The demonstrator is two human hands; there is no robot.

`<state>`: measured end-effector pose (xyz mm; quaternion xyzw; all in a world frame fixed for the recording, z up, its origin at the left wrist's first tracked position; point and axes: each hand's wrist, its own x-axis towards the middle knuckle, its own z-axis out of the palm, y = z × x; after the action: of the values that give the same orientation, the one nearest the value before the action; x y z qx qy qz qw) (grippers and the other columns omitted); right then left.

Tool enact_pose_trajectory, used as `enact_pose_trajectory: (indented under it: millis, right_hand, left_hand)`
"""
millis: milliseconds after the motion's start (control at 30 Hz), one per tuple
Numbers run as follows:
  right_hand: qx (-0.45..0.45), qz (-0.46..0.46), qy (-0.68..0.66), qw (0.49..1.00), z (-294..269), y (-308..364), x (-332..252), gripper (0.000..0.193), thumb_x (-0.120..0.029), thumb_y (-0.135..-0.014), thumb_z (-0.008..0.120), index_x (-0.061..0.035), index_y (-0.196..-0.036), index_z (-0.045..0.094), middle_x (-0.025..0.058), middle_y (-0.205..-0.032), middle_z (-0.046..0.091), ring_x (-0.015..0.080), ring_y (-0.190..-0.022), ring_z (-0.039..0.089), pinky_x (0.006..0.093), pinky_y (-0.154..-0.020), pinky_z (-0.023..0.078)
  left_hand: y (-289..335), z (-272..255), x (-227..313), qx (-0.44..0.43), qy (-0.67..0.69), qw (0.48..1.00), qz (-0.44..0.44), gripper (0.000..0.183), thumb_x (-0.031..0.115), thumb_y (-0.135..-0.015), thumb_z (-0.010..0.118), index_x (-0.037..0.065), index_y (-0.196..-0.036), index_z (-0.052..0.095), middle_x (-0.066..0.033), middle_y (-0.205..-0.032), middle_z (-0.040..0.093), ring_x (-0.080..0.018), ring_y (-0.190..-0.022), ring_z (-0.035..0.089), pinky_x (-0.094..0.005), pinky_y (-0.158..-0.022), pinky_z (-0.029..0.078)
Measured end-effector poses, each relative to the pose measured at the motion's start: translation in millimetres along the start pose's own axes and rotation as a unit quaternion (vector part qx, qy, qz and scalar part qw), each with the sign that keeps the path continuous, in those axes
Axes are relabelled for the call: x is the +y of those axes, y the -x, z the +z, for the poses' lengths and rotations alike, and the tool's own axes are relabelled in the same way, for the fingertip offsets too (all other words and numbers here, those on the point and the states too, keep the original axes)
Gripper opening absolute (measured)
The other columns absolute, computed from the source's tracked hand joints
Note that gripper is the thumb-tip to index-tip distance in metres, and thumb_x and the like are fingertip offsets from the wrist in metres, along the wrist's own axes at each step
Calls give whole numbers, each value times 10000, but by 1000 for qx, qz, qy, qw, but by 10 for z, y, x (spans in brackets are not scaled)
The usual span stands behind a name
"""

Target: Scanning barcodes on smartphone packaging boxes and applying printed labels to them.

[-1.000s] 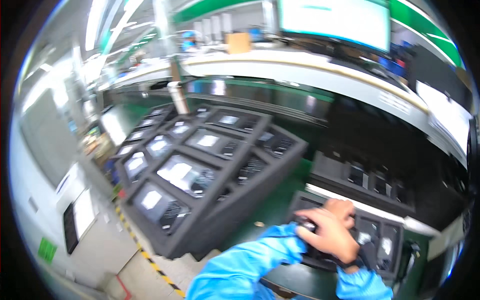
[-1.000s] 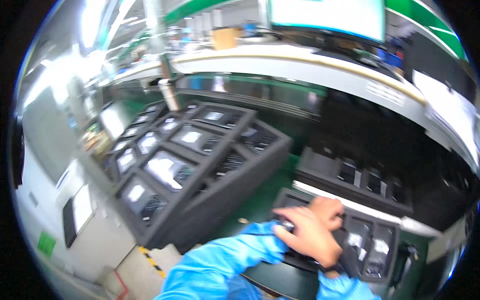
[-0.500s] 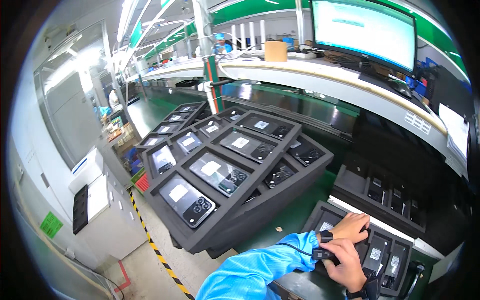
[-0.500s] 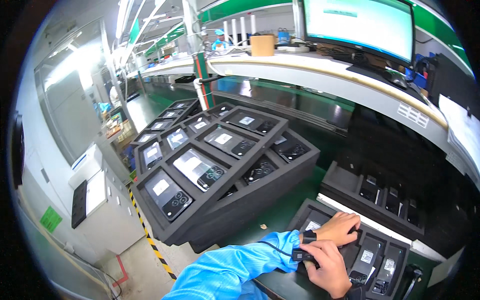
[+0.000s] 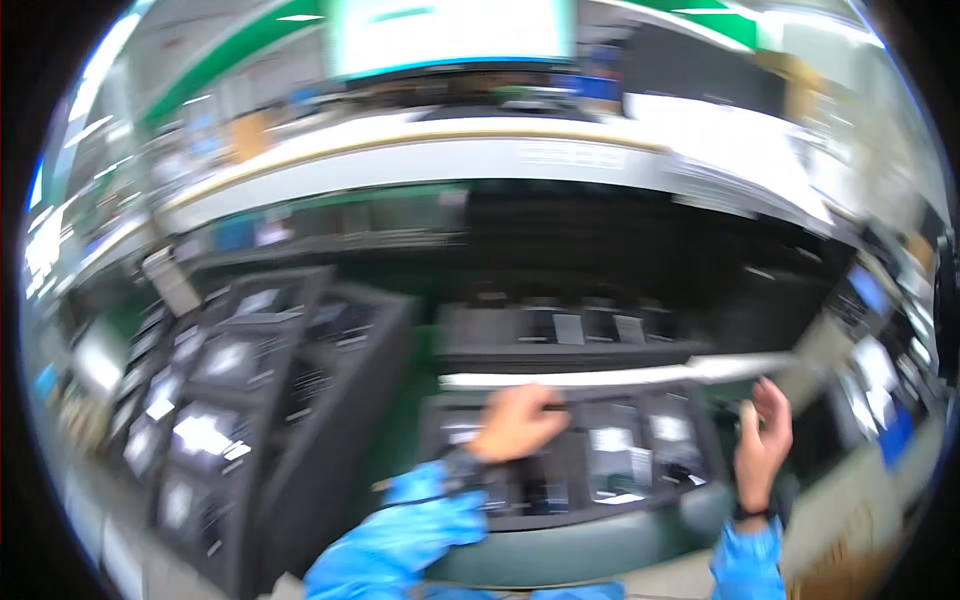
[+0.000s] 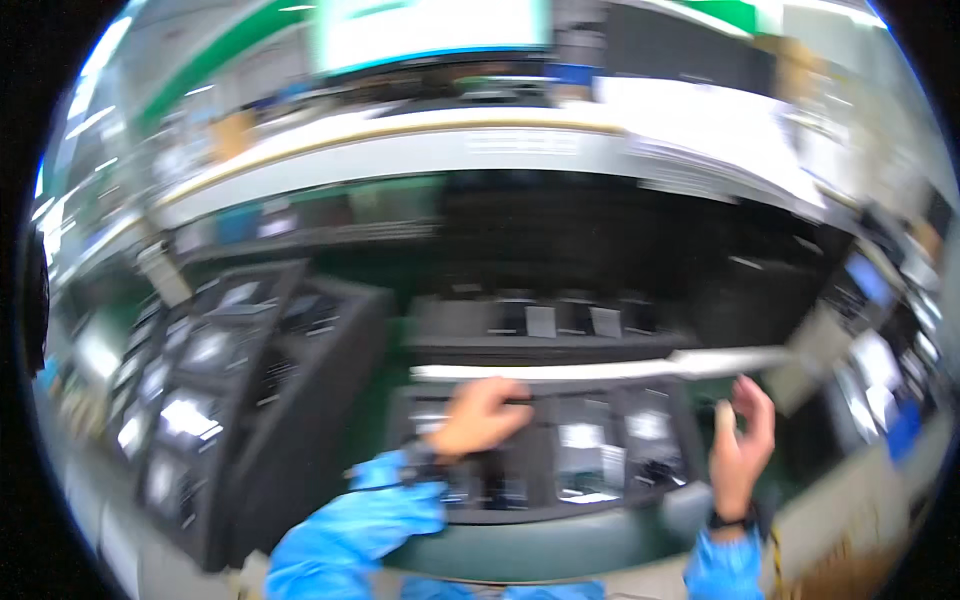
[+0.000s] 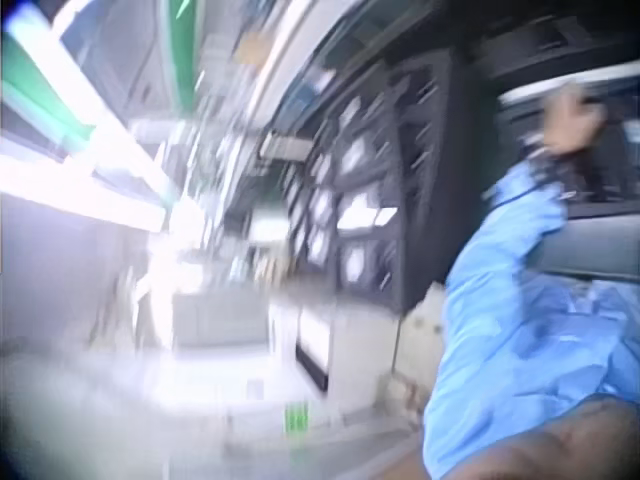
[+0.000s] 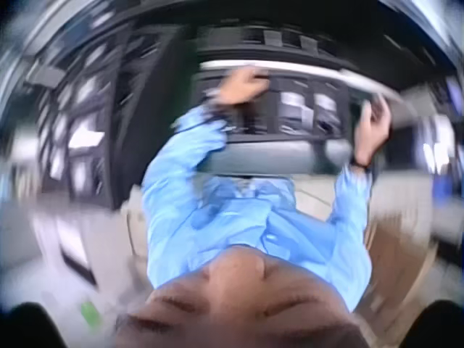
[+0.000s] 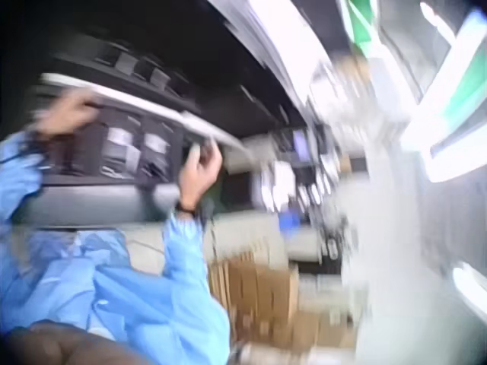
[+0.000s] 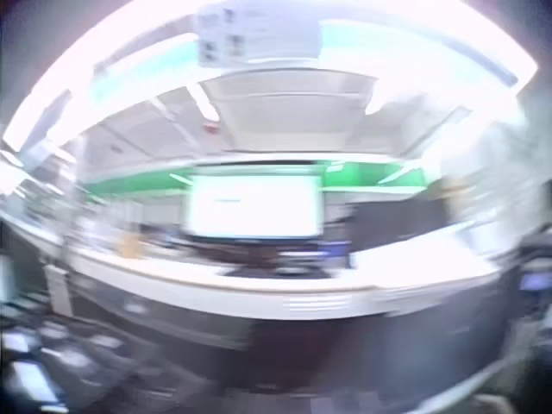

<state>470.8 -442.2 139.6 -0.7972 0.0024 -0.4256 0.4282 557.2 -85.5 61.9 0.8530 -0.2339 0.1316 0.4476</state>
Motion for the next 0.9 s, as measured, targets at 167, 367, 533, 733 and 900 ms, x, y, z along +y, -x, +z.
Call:
enact_pose_trajectory:
  millis: [167,367,533,733,900]
  right_hand:
    - [266,193,-171,929,-1059,-713,908,409,-211,-1019,614,-35,-1386,569,44,-990,672,110,-778,623,256,-679,508]
    - [268,245,-222,905,-1315,-1182,1047,301,-270,-1035,584,-53,-1242,608,50,-968,686,95,-673,605,236,-566,465]
    - [285,217,-142,923,-1278,-1497,1218,243,-251,-1018,595,-33,-1053,695,47,-855,705,103,-597,589,251,-533,447]
    - [387,30,221,895,-1606,-1628,1676,309,-205,-943,623,11,-724,646,133,-648,650,199,-567,522,429,-544,418]
    - [157,239,-101,953,-738,-54,928,269,-224,-987,625,-111,-743,599,-44,-491,442,81,-333,356,254,-326,298]
  left_hand:
    - [-40,-36,-34,22,95,995,-7,198,113,-794,704,-3,-933,622,-128,-866,665,-263,-811,644,-356,-781,516]
    - [-32,-131,-108,-14,160,986,-44,159,30,-832,642,24,-955,541,-113,-977,669,-187,-920,604,-329,-864,487]
    - [-95,-238,-92,-100,219,966,-92,174,13,-859,653,42,-975,527,-97,-1056,658,-151,-988,576,-310,-909,470]
    - [21,-157,-107,-21,201,977,-70,102,45,-873,652,5,-953,603,-87,-1003,668,-194,-1015,622,-329,-963,470]
    - [27,-130,-105,0,190,981,-26,138,55,-858,678,16,-969,605,-84,-994,696,-195,-982,657,-331,-916,503]
